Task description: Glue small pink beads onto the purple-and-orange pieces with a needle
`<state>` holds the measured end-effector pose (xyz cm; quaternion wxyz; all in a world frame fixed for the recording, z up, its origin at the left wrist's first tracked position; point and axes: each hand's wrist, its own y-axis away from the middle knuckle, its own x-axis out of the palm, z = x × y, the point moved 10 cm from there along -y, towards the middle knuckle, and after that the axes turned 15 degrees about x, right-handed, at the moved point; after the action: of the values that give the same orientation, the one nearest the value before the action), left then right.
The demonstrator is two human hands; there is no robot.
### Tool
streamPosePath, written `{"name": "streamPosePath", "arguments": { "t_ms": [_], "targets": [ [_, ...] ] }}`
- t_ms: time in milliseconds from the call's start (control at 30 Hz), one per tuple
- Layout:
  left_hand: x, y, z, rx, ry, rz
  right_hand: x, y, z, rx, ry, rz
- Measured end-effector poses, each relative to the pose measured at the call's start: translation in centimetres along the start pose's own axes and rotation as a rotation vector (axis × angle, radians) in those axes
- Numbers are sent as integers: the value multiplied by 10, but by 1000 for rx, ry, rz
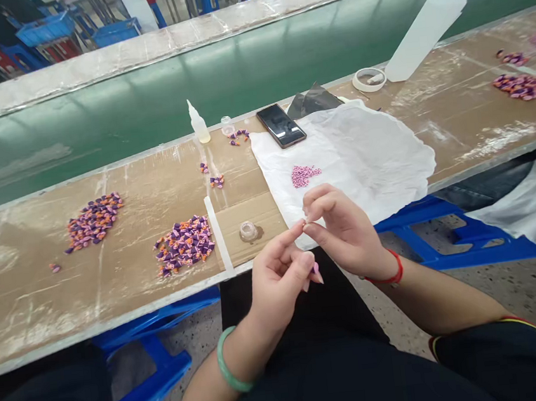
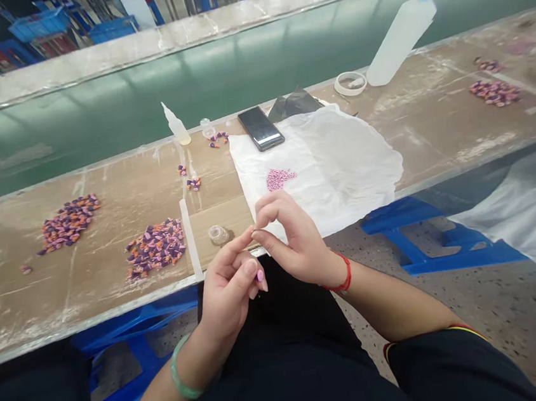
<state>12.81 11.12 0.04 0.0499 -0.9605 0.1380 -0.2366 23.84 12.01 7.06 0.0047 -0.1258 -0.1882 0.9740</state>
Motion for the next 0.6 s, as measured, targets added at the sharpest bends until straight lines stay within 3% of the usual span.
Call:
{"name": "streamPosePath", "arguments": {
  "t_ms": [100, 333, 500, 600],
  "targets": [
    [-2, 3, -1, -34, 27, -14, -6, 2, 3, -41, 25, -41],
    [-7, 7, 2, -203, 25, -70, 0, 0, 17, -145, 222, 86],
    [-7, 3, 4, -226, 3, -138, -3, 1, 1, 60, -76, 81],
    [-16, 2, -1, -132, -173, -114, -2, 7, -5, 166, -296, 43]
  ]
}}
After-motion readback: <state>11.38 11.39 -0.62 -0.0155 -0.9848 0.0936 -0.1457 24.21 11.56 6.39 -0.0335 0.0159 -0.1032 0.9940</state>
